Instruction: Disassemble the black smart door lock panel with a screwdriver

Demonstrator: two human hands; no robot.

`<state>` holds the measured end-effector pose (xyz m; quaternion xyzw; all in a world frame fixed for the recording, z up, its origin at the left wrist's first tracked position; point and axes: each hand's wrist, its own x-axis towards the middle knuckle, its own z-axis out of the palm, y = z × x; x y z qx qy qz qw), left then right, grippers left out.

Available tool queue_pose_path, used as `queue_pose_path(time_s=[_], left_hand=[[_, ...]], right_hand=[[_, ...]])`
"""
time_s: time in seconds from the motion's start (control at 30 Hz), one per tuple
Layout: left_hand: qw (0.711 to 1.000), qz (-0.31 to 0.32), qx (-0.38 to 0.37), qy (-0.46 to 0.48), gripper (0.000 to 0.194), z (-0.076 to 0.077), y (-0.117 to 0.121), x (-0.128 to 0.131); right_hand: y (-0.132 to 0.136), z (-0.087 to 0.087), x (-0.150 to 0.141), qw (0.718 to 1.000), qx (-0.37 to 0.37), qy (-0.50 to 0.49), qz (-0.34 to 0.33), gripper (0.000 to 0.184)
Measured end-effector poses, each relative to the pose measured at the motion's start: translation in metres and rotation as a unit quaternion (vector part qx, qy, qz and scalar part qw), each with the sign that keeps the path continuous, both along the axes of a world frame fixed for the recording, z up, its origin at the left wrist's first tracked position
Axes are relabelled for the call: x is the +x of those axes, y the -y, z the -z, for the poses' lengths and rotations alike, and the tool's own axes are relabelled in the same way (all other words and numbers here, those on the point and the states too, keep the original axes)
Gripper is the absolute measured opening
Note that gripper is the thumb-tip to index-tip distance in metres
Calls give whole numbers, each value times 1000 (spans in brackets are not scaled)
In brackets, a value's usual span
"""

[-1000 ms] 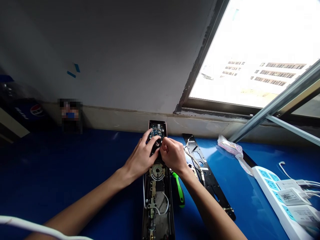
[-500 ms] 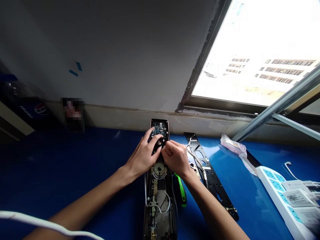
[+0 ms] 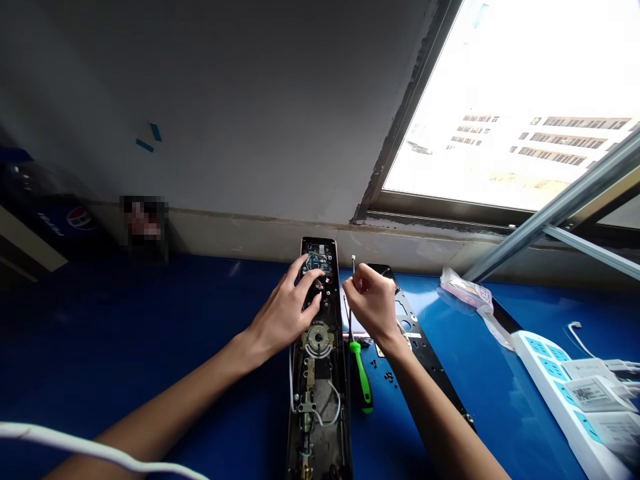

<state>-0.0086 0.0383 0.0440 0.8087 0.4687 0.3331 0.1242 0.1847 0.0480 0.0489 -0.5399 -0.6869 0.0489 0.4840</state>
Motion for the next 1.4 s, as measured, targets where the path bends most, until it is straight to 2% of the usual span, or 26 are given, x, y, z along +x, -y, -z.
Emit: queue_pose_path(time_s=[0.17, 0.3, 0.4, 0.5, 0.63, 0.8, 1.0, 1.07, 1.13, 1.27, 1.4], left_hand=[[1000, -13, 0, -1, 24, -5, 2, 0], [1000, -23, -7, -7, 18, -9, 4, 0], [1000, -23, -10, -8, 16, -10, 4, 0], [1000, -24, -10, -10, 17, -11, 4, 0], [1000, -26, 0, -14, 25, -10, 4, 0], [999, -29, 6, -30, 35, -9, 4, 0], [999, -34, 6, -36, 39, -10, 3, 0], [999, -36, 2, -34, 40, -10, 4, 0], [999, -35, -1, -33, 40, -11, 4, 0], [999, -32, -10, -29, 39, -12, 3, -1], [999, -20, -26, 5, 30, -12, 1, -3]], right_hand=[[-8, 0, 16, 992, -113, 43, -47, 16], [-1, -15, 22, 981, -170, 83, -51, 15], [11, -31, 29, 958, -234, 141, -89, 10], [24, -38, 34, 932, -279, 197, -125, 14], [33, -30, 30, 912, -300, 242, -140, 28], [31, -13, 20, 888, -339, 264, -162, 41], [30, -3, 18, 857, -378, 289, -198, 30], [27, -7, 22, 864, -371, 280, -192, 27], [21, -18, 29, 884, -350, 265, -160, 27], [11, -56, 45, 926, -274, 241, -96, 7], [11, -91, 47, 944, -231, 213, -99, 15]])
